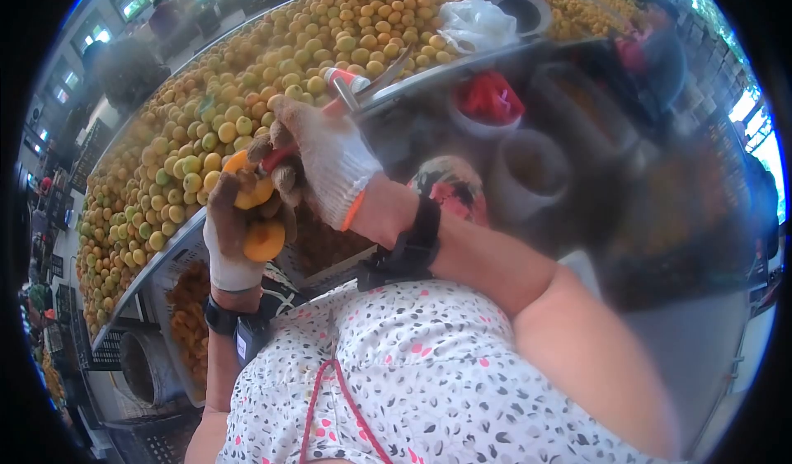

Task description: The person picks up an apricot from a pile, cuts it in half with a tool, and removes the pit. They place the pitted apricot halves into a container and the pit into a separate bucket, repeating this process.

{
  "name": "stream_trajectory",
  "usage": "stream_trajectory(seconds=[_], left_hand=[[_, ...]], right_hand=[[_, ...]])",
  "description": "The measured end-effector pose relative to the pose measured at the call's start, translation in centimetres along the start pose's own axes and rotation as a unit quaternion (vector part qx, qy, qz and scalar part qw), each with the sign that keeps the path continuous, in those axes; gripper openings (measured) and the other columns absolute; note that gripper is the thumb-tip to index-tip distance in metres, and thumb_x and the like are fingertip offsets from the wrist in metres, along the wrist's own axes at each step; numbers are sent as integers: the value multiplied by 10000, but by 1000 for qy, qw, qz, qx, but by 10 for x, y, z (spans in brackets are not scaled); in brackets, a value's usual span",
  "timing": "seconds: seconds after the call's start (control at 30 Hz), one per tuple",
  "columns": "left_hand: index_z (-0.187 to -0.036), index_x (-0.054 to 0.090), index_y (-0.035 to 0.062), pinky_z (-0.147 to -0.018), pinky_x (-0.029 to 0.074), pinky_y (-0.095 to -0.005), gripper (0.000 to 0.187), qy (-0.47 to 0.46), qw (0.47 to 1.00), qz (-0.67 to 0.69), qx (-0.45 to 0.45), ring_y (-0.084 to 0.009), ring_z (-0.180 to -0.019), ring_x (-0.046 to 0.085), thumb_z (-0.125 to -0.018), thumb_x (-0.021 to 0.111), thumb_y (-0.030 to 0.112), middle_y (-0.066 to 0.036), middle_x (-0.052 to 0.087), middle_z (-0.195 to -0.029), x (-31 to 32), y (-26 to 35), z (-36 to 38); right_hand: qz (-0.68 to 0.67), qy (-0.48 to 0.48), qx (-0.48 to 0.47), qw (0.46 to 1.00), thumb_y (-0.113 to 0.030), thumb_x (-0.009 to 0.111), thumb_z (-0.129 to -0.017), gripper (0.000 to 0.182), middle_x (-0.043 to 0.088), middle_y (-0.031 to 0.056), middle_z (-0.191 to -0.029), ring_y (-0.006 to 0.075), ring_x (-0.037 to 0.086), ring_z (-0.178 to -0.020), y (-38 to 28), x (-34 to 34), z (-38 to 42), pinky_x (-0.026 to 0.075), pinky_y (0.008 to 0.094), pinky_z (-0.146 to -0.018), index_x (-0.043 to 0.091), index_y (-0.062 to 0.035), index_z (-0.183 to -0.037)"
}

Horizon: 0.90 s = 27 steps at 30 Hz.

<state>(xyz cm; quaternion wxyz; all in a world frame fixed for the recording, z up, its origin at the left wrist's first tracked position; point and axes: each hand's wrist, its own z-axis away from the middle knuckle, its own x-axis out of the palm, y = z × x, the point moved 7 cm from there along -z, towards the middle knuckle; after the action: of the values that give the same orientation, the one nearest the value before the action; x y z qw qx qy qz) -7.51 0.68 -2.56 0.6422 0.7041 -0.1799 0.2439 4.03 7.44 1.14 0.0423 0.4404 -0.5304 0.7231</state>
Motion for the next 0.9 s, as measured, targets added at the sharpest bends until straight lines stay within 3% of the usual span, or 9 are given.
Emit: stream_trajectory(seconds=[0.27, 0.33, 0.43, 0.53, 0.57, 0.7, 0.73, 0.77, 0.9], left_hand=[[-1241, 590, 23, -870, 510, -442, 430, -145, 940, 301, -63, -268, -984, 599, -986, 549, 367, -150, 627, -1102, 41, -16, -11], [-1209, 551, 69, -534, 492, -326, 378, 118, 957, 254, -70, -209, -569, 494, -1026, 477, 391, -107, 575, -845, 29, -21, -5], [-1159, 558, 66, -549, 495, -315, 345, 163, 985, 43, -23, -192, -599, 518, -1037, 477, 379, -94, 585, -834, -15, -25, -14], [-1077, 615, 88, -650, 511, -274, 262, 72, 996, 7, 48, -110, -745, 597, -1049, 547, 340, -13, 618, -891, -26, -10, -26], [-1086, 607, 83, -628, 525, -292, 300, 99, 991, -43, 79, -119, -730, 603, -1041, 556, 375, -18, 604, -883, -30, -4, -26], [-1159, 609, 55, -714, 513, -243, 354, 126, 982, -107, 88, -101, -842, 617, -1046, 562, 387, -19, 631, -965, -11, 5, -25], [-1161, 611, 49, -733, 503, -241, 361, 115, 983, -120, 75, -98, -865, 612, -1048, 561, 388, -17, 636, -978, -2, 9, -22], [-1135, 614, 36, -760, 487, -247, 353, 108, 975, -167, 99, -94, -864, 595, -1054, 550, 374, -23, 635, -979, -1, 15, -20], [-1114, 622, 39, -758, 485, -246, 319, 122, 970, -194, 78, -91, -843, 582, -1053, 551, 344, -20, 629, -956, -28, 26, -8]], right_hand=[[-58, -13, 38, 998, -316, 568, -1025, 285, 689, 108, -790, 142, 539, -423, 8, -6, -9, 409, 246, -344, 542, -100, -841], [-21, -13, 1, 1000, -303, 573, -1021, 284, 687, 99, -784, 133, 527, -418, 5, -9, -12, 386, 242, -341, 555, -96, -829], [51, -32, -76, 995, -280, 582, -1013, 278, 680, 80, -770, 111, 501, -412, 2, -16, -19, 332, 235, -338, 581, -87, -813], [98, -123, -167, 973, -255, 600, -1006, 227, 665, 49, -740, 67, 489, -447, -17, -15, -22, 274, 214, -357, 613, -81, -860], [227, -59, -154, 960, -259, 611, -1007, 205, 664, 40, -760, 70, 518, -505, -28, -9, -13, 360, 227, -408, 630, -64, -947], [165, -121, -162, 965, -223, 650, -976, 179, 691, 71, -800, 170, 608, -567, 0, -9, -24, 490, 285, -520, 637, -61, -1049], [424, -116, -284, 852, -202, 668, -954, 186, 699, 97, -828, 236, 648, -638, -8, 7, -8, 523, 320, -588, 637, -69, -1081], [642, -99, -382, 657, -180, 687, -932, 214, 707, 123, -857, 303, 688, -708, -8, 23, 4, 555, 354, -656, 638, -77, -1112], [620, -135, -362, 682, -153, 704, -901, 226, 701, 160, -918, 372, 694, -805, 3, 26, 4, 559, 381, -675, 632, -92, -1106]])
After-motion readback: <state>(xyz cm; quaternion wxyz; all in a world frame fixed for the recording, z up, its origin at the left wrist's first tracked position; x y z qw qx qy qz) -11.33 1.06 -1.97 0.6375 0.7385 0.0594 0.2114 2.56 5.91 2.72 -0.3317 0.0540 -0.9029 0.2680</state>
